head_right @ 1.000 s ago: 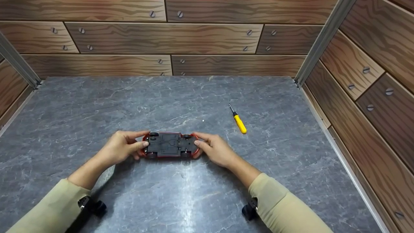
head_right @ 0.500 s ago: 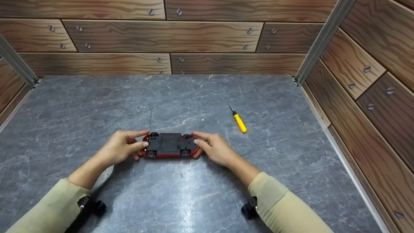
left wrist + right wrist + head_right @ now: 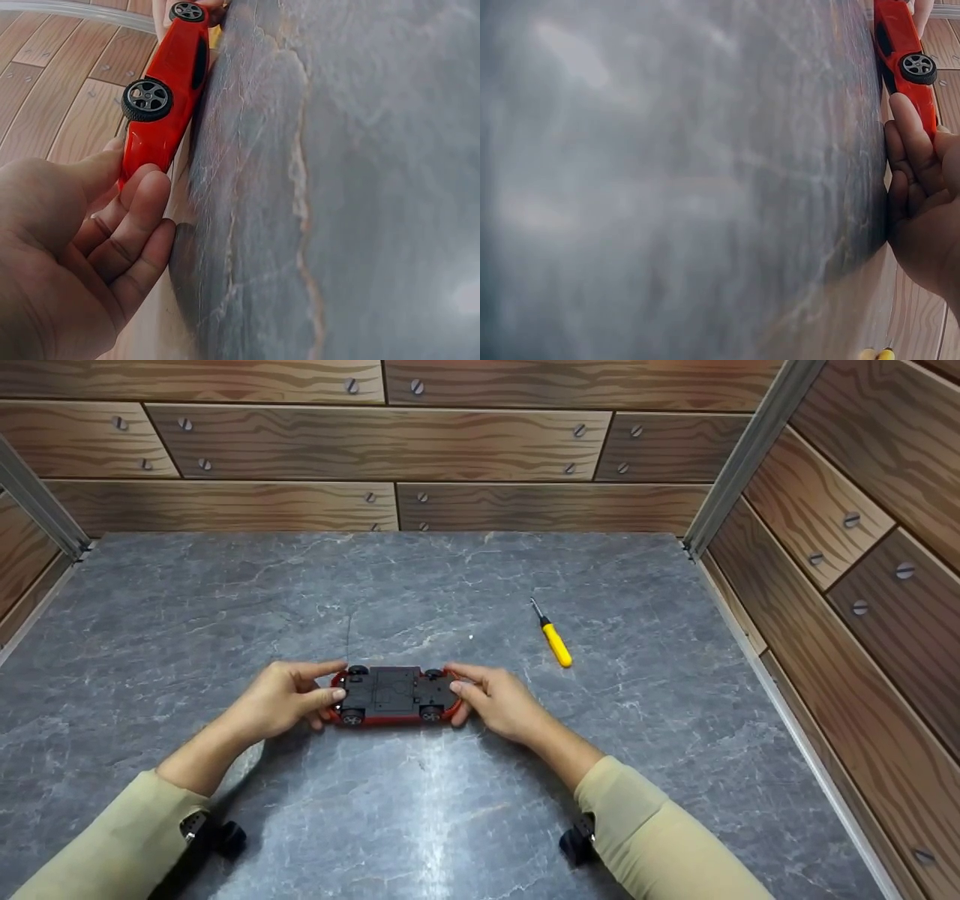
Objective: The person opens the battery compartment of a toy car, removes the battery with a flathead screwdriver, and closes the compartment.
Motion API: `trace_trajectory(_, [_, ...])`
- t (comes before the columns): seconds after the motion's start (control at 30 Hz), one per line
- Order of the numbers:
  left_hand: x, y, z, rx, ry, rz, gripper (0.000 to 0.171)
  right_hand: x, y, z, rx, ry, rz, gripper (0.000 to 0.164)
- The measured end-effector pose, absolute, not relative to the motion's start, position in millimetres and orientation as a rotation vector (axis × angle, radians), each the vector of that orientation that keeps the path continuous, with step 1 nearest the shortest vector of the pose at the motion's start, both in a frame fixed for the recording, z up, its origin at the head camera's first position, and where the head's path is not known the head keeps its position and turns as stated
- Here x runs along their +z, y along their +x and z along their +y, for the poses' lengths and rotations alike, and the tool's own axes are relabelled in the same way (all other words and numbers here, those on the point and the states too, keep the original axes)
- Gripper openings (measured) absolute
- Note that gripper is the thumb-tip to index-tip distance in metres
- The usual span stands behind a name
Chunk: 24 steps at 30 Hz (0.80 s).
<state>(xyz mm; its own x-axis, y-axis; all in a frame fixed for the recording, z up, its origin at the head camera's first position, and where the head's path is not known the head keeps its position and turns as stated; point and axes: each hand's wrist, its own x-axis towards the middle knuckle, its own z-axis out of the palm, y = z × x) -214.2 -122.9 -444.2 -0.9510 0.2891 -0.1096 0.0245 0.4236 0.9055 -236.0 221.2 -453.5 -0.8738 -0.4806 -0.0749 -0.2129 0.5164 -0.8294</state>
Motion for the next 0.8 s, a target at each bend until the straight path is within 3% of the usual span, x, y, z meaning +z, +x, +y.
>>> trace_trajectory(0.8, [-437, -205, -129, 1.421, 0.241, 2.564, 0.06, -431, -219, 226, -1.319, -0.455, 2.563, 0.049])
